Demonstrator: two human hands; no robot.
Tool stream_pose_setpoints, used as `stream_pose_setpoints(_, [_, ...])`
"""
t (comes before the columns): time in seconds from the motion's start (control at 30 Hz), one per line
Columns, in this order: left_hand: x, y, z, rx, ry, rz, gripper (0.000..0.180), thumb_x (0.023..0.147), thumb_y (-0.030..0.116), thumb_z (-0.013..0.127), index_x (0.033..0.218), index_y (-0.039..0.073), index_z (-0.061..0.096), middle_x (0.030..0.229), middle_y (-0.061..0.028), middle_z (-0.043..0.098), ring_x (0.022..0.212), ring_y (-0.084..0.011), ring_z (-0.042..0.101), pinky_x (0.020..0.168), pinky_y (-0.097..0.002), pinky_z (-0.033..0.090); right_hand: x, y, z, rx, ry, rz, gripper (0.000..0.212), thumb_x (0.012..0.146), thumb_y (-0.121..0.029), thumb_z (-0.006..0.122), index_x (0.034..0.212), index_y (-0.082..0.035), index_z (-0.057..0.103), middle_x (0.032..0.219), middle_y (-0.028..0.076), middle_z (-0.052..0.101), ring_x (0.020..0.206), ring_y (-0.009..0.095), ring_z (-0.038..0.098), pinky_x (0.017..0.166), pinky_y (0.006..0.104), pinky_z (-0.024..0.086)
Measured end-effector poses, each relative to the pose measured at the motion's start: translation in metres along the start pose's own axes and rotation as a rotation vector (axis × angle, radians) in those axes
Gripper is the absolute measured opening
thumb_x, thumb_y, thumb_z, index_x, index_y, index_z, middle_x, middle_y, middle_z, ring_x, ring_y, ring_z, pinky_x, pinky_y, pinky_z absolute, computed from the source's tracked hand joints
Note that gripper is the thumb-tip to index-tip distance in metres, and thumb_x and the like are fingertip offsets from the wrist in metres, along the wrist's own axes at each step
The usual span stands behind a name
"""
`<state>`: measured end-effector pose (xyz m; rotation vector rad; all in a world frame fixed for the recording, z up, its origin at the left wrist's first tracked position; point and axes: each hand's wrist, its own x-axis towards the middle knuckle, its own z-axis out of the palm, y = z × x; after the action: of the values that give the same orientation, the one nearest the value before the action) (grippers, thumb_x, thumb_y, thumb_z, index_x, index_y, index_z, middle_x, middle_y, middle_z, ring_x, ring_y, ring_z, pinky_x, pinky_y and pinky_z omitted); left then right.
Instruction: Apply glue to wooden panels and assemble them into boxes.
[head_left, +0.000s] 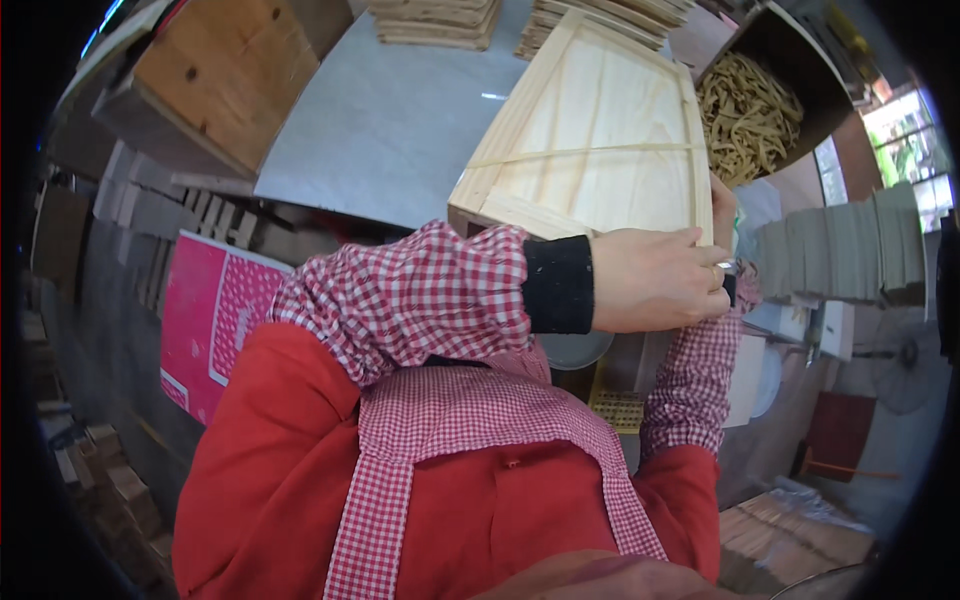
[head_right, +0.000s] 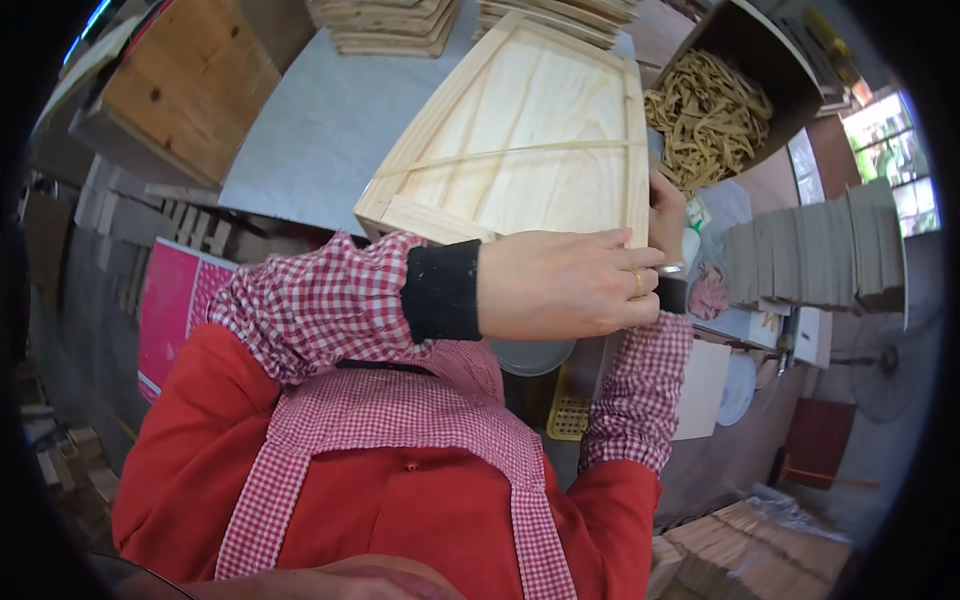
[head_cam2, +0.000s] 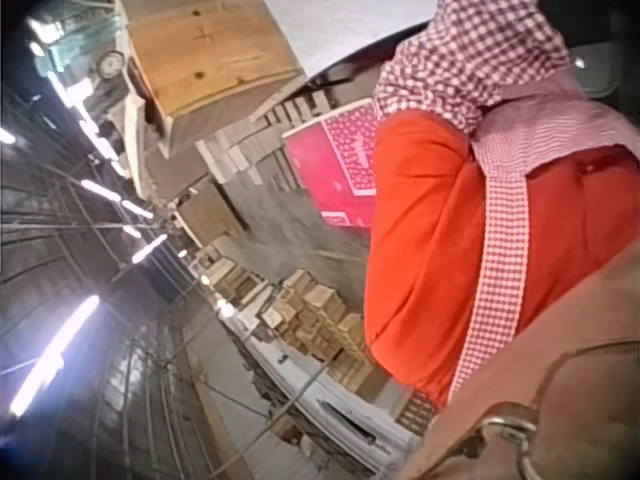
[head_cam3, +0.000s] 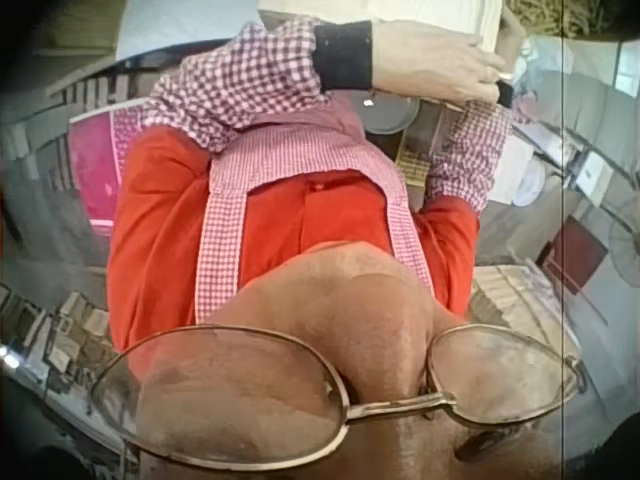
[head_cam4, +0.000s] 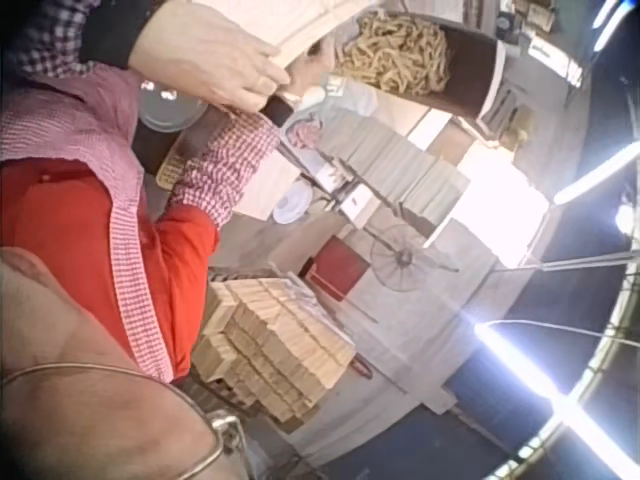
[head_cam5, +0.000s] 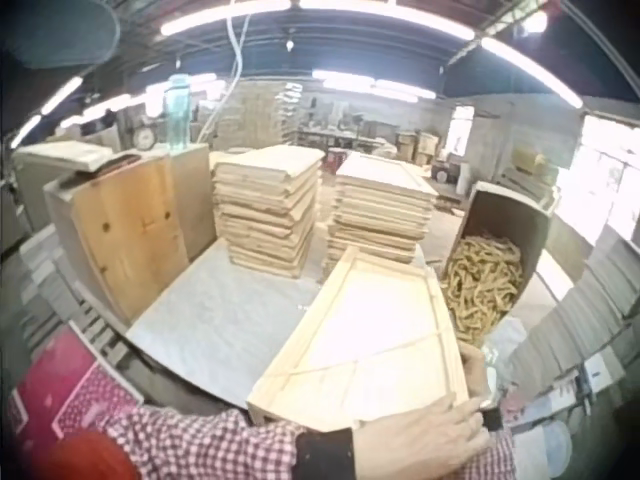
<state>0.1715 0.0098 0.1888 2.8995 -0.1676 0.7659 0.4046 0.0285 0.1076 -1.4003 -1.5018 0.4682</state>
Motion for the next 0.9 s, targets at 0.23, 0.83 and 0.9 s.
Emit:
stream_pose_setpoints(0.23, [-0.074,0.018,-0.026,0.052,0.517,0.004,0.031,0.080,0.017,0.061,0.110,0.008,0.061,0.106,-0.0089,0.056,0.110,-0.0238,0.053,0.090,-0.0413,0.046,-0.011,-0.077,-0.049,-0.346,0.024,0.099,0.016,0.085,-0.010,0.068,0.096,0.001,0.065,0.080,-0.001,0.062,0.065,0.006,0.052,0.060,0.0210,0.043])
stream_pose_setpoints(0.83, [-0.165,-0.026,-0.040,-0.352,0.678,-0.566,0.034,0.077,-0.002,0.070,0.110,0.004,0.068,0.098,-0.0078,0.046,0.078,-0.0145,0.050,0.068,-0.0268,0.044,0.175,-0.108,0.056,-0.624,-0.606,-0.501,0.027,0.084,-0.027,0.068,0.086,-0.001,0.062,0.065,0.012,0.055,0.059,0.019,0.054,0.056,0.0332,0.044])
stream_pose_setpoints(0.9, [-0.164,-0.033,-0.046,-0.360,0.617,-0.549,0.036,0.078,-0.006,0.066,0.113,0.002,0.065,0.103,-0.0092,0.047,0.085,-0.0157,0.052,0.071,-0.0266,0.045,0.172,-0.126,0.054,-0.728,-0.763,-0.316,0.029,0.085,-0.027,0.067,0.078,0.000,0.062,0.062,0.012,0.054,0.058,0.017,0.053,0.055,0.0328,0.042])
